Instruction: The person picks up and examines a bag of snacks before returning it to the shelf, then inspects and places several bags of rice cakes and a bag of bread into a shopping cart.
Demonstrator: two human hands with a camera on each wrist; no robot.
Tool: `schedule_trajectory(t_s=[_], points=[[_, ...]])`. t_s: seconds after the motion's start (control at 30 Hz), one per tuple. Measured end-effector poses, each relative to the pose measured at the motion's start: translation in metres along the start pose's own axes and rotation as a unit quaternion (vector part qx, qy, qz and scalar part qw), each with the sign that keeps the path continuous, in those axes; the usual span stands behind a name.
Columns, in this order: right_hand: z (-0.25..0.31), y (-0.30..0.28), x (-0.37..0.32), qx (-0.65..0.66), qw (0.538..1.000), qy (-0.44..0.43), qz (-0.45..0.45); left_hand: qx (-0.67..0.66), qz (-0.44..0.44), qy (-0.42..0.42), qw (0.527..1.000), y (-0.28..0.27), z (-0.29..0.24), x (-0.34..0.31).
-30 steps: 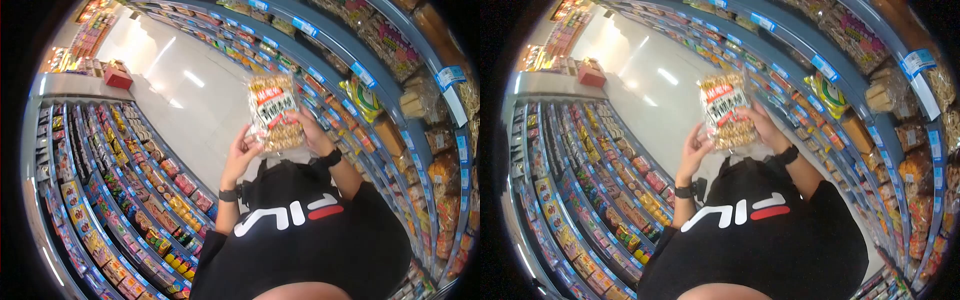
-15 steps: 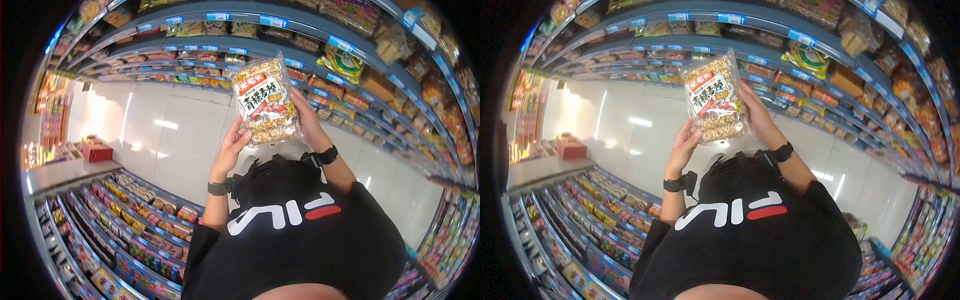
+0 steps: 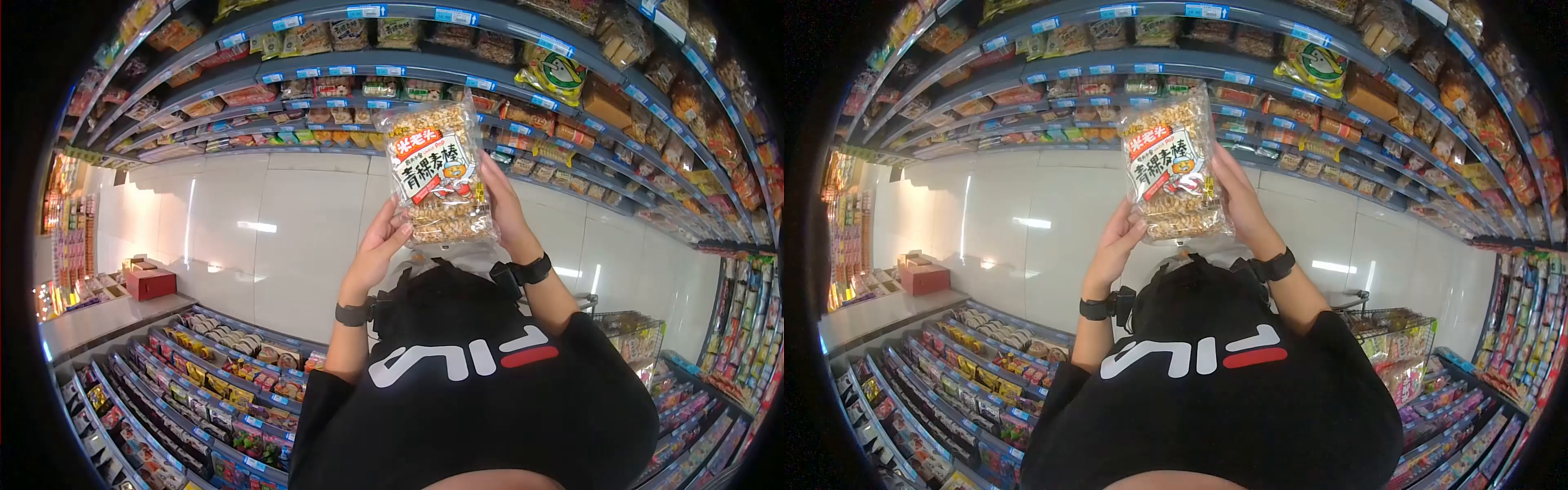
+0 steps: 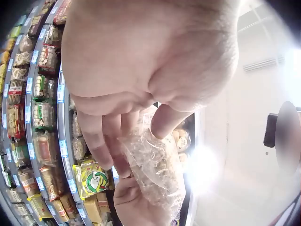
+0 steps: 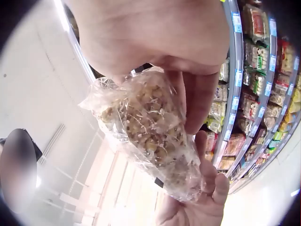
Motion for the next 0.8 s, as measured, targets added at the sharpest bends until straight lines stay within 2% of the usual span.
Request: schedule_trajectory(t_s=[0.1,0.17,0.2,0.23,0.27,0.37,0.4,0.5,0.53,0.63,0.67,0.77,0.8], points=[[-0.002,0.013,-0.020,-0.019,0.999,0.018,0.046,0.000,-0.012,-0.018,1.000,-0.011,0.012,-0.017],[-0.016,0.005,-0.020,-0.020,0.999,-0.018,0.040,0.003,-0.017,-0.013,1.000,-0.016,0.008,-0.017],[-0.015,0.008,-0.024,-0.022,0.999,-0.030,0.016,0.043,-0.070,0.059,0.995,-0.015,-0.006,-0.019],[-0.018,0.006,-0.025,-0.016,0.999,-0.025,0.032,0.078,-0.123,0.123,0.982,-0.012,-0.015,-0.026],[-0.012,0.017,-0.030,0.010,0.999,-0.032,0.032,0.146,-0.184,0.157,0.959,-0.015,-0.020,-0.032],[-0.018,0.028,-0.030,-0.057,0.994,-0.070,0.056,0.258,-0.126,0.164,0.944,-0.026,-0.009,-0.032],[-0.021,0.035,-0.034,-0.106,0.989,-0.089,0.049,0.243,-0.083,0.161,0.953,-0.028,-0.001,-0.032],[-0.035,0.055,-0.046,-0.189,0.969,-0.146,0.064,0.186,-0.129,0.135,0.965,-0.010,-0.032,-0.048],[-0.039,0.058,-0.049,-0.192,0.966,-0.156,0.077,0.165,-0.120,0.122,0.971,-0.012,-0.028,-0.047],[-0.042,0.067,-0.059,-0.300,0.937,-0.130,0.123,0.128,-0.106,0.099,0.981,-0.015,-0.016,-0.046],[-0.036,0.078,-0.063,-0.325,0.920,-0.176,0.129,0.129,-0.079,0.151,0.977,-0.018,-0.014,-0.040],[-0.047,0.085,-0.064,-0.444,0.849,-0.238,0.157,0.026,-0.077,0.106,0.991,-0.020,-0.022,-0.045],[-0.047,0.089,-0.064,-0.455,0.838,-0.259,0.152,0.027,-0.082,0.112,0.990,-0.027,-0.020,-0.045]])
Point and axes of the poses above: each hand's wrist, its own x-axis towards the middle knuckle, its own y-axis out of the palm, z = x × y, the point moved 5 cm from there along x, towards the middle knuckle, and after that the axes turned 3 degrees about -y, right-handed, at the moved point
